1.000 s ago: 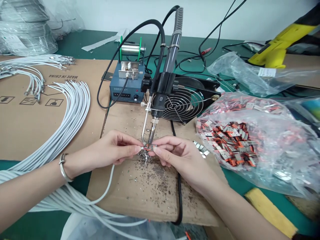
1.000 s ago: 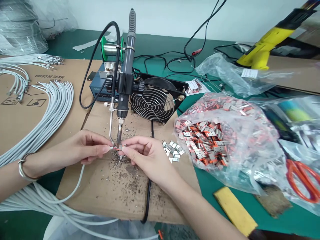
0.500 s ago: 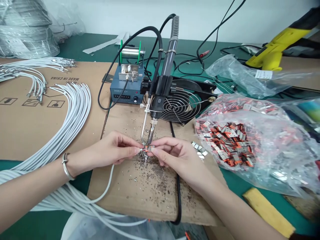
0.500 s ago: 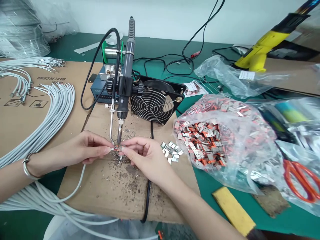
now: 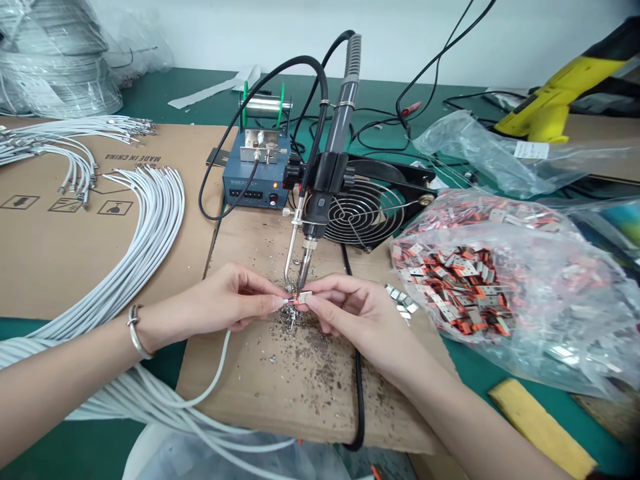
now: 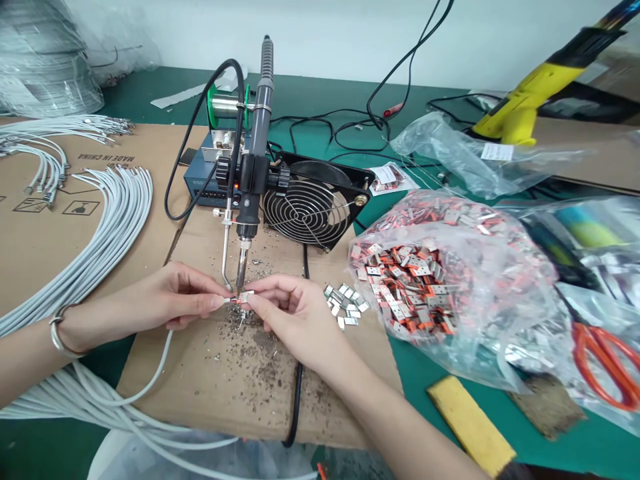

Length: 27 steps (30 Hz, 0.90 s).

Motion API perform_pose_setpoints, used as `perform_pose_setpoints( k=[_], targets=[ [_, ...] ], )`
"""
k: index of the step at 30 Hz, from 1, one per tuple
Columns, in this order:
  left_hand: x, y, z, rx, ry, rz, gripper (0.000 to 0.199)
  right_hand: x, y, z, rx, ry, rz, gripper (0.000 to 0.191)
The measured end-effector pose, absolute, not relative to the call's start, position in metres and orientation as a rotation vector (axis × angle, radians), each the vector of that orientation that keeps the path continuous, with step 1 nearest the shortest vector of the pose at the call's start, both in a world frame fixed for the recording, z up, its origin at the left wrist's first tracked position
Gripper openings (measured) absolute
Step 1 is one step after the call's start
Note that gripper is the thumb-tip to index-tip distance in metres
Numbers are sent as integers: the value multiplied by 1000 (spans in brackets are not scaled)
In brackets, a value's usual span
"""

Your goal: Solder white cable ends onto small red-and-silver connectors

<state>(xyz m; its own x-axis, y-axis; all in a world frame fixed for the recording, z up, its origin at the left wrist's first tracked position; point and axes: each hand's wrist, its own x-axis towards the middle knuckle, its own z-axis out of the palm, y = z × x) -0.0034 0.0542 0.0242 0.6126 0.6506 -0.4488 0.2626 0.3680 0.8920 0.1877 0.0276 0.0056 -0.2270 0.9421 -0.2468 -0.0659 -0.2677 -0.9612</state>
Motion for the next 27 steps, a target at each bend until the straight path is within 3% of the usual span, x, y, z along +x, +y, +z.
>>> perform_pose_setpoints(
  k=[27],
  targets=[
    [-4, 53, 18, 1261, 964, 302, 29, 187, 29, 7, -1243, -1169, 1612, 13]
  ],
)
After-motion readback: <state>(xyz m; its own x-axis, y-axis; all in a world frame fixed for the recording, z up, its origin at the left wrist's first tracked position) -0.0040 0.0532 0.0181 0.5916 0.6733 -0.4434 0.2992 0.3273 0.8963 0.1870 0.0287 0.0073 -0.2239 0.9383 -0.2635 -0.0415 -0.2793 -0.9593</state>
